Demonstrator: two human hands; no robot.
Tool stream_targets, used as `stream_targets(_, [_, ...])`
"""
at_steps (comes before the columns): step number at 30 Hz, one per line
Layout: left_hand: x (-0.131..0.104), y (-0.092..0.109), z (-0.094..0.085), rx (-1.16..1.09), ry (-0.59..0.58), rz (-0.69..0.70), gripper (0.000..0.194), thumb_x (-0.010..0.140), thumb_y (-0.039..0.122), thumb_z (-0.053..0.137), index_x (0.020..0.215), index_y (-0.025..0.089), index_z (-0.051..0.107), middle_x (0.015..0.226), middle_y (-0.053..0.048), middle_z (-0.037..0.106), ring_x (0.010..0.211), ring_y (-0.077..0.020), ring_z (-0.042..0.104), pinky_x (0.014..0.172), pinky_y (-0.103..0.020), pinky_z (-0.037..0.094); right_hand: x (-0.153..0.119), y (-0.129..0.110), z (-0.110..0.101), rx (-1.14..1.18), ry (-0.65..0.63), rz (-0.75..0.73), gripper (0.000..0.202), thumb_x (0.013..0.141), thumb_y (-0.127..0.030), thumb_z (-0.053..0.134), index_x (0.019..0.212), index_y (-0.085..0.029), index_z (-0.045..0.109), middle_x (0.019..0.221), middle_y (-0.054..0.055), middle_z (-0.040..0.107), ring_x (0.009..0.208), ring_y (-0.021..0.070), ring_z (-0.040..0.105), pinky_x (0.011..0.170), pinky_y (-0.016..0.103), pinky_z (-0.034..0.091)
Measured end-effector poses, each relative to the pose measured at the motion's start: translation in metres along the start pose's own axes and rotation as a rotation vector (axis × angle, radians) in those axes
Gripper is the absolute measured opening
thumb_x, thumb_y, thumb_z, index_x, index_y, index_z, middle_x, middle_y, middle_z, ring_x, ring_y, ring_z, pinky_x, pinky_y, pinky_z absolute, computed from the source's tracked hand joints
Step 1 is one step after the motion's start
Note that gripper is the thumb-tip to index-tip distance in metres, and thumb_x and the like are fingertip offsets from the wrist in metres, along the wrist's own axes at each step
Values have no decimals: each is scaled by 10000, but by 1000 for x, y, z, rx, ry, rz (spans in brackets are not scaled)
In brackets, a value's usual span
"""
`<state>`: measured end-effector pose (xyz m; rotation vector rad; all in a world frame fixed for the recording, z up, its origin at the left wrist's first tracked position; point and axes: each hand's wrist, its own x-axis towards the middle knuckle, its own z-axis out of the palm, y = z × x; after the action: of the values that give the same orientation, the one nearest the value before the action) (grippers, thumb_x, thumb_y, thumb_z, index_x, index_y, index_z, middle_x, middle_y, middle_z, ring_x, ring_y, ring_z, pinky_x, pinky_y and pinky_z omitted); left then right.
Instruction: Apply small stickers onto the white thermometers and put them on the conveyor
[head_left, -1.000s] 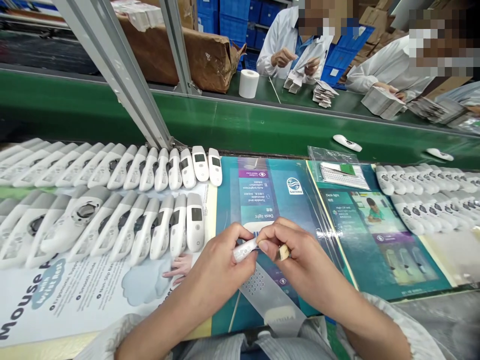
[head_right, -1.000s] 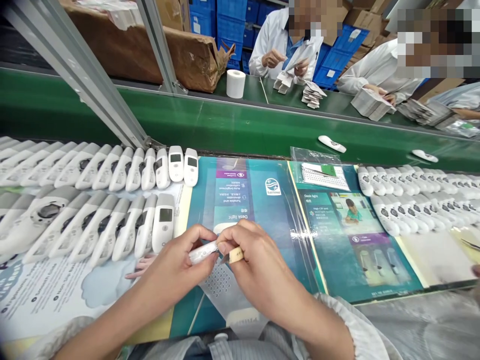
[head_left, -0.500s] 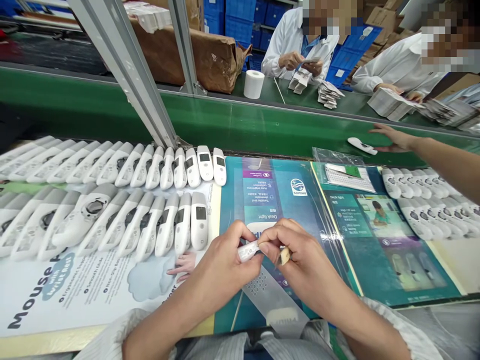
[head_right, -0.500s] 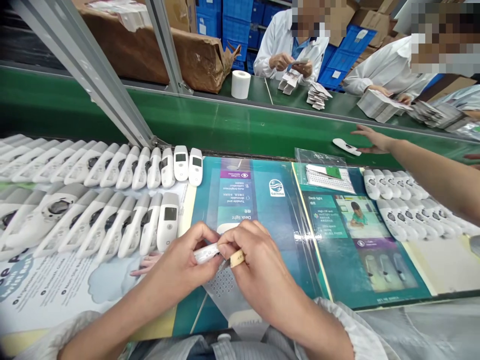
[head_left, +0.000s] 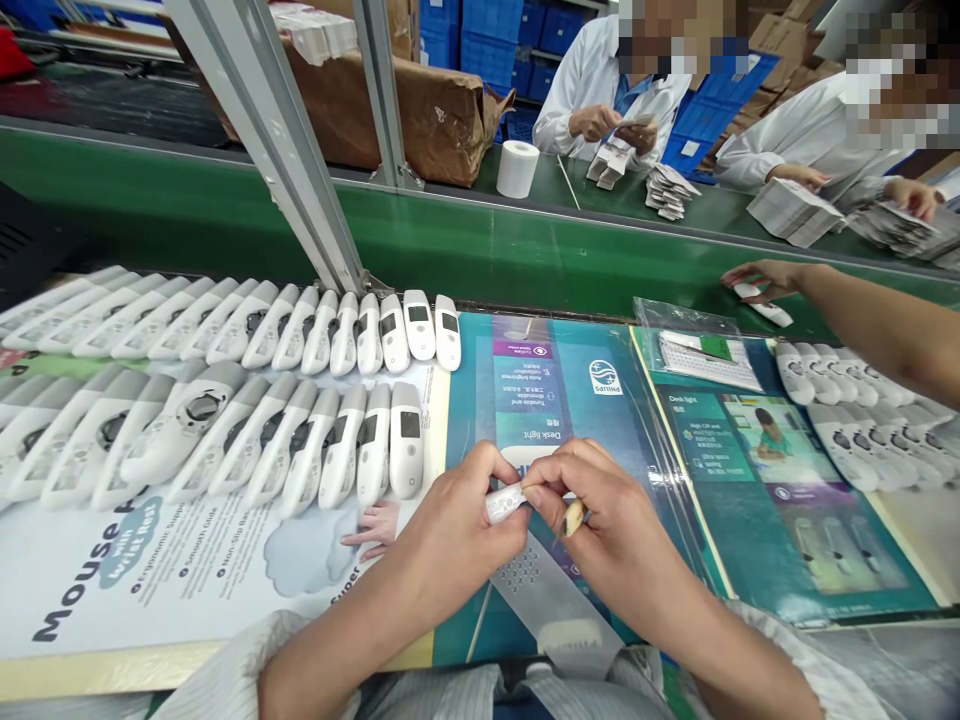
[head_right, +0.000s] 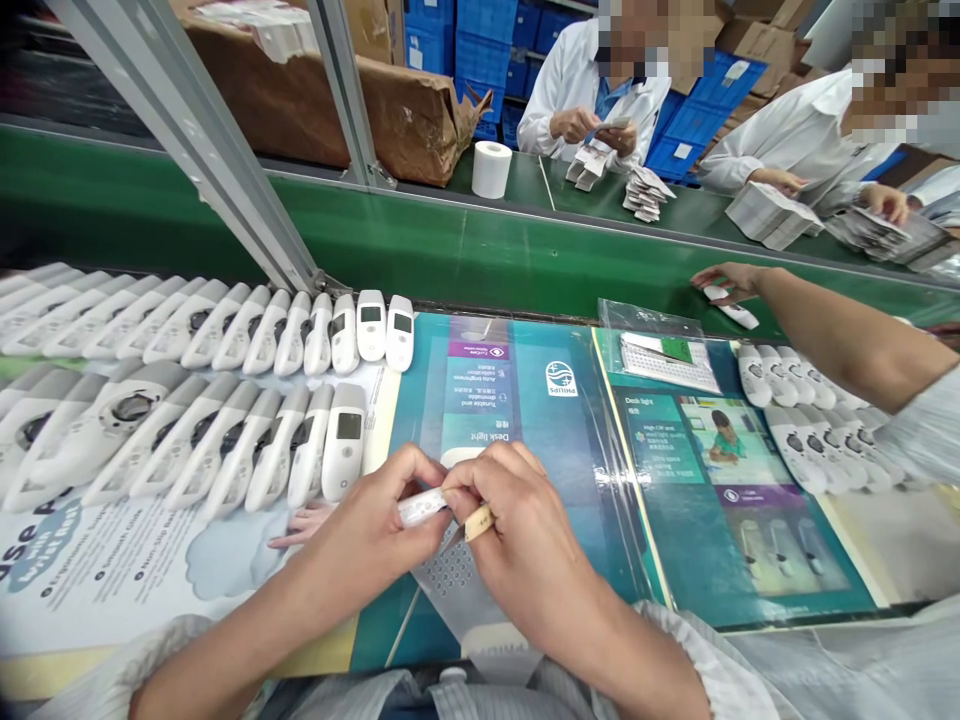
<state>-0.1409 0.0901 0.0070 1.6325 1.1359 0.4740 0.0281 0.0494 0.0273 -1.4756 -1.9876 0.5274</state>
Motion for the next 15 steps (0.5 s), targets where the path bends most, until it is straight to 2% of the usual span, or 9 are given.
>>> stream_targets(7, [-1, 4, -2, 37, 2, -10, 76, 792, 261, 529, 861, 237, 512, 740, 45, 604, 624, -168, 542, 581, -277, 354, 2, -1, -3, -40, -21, -32, 171, 978, -134, 523, 857, -221, 607, 785, 7, 601, 746, 157, 554, 649, 278, 428])
stream_targets(15, [-1, 2, -2, 46, 0, -27, 73, 799, 258, 517, 870, 244, 507, 749, 46, 616, 636, -175, 556, 591, -276, 366, 1, 2, -2, -53, -38, -73, 157, 987, -117, 512, 896, -215, 594, 800, 7, 584, 766, 162, 532, 694, 294, 419])
